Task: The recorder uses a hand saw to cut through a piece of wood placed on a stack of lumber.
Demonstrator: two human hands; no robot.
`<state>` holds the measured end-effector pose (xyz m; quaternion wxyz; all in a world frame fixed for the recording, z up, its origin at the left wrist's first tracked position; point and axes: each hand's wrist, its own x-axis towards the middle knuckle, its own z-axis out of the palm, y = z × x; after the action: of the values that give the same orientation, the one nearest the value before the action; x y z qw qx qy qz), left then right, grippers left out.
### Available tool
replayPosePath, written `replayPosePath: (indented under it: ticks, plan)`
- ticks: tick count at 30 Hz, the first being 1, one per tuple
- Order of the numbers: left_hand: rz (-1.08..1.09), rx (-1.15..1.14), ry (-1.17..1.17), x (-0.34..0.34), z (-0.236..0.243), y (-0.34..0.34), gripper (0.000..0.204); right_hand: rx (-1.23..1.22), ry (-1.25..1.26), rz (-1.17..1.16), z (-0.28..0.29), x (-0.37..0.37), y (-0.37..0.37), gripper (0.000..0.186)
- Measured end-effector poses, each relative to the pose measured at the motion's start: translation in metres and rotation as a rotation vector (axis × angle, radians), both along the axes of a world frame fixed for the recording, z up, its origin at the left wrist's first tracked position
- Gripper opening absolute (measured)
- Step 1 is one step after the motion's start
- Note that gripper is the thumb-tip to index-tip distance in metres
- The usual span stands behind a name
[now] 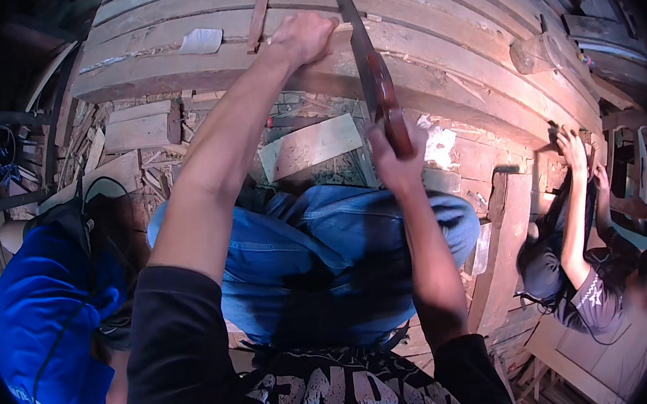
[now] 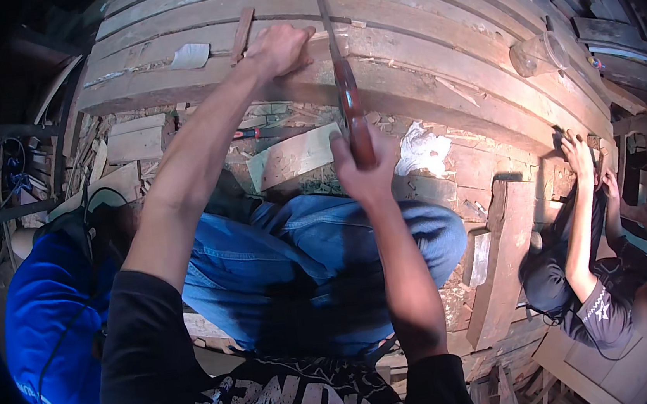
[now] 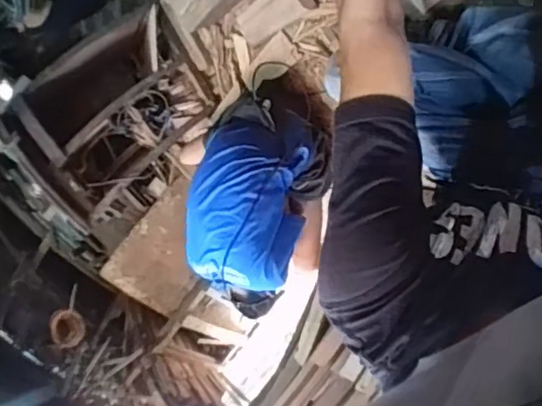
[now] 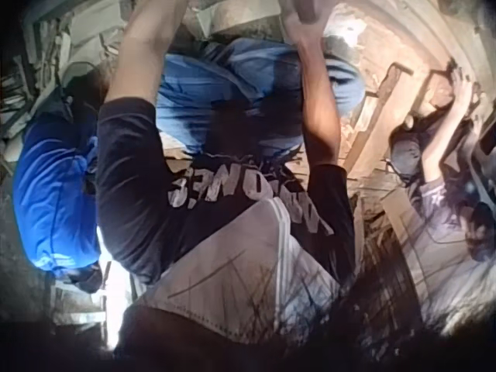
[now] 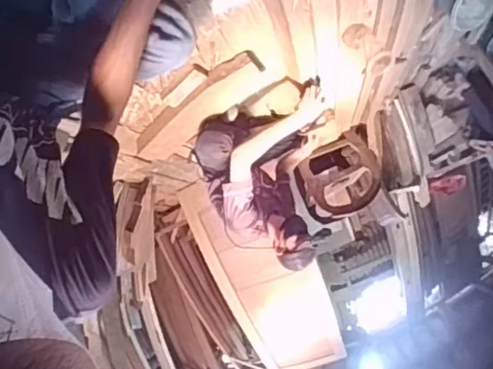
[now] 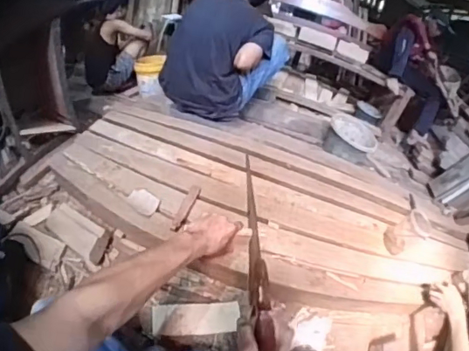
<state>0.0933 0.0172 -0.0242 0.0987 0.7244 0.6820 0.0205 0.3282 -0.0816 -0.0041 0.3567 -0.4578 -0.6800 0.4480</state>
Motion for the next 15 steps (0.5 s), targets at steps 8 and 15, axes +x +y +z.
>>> replayPosePath:
  ticks: [8, 15]
  plan:
    - [0.002, -0.037, 0.048, 0.008, 0.003, -0.001, 0.032, 0.031, 0.018, -0.008, 0.000, -0.003, 0.015, 0.015]
    - [-0.013, 0.007, 0.025, 0.005, -0.002, -0.005, 0.030, -0.047, 0.107, -0.036, 0.001, -0.022, -0.010, 0.026]
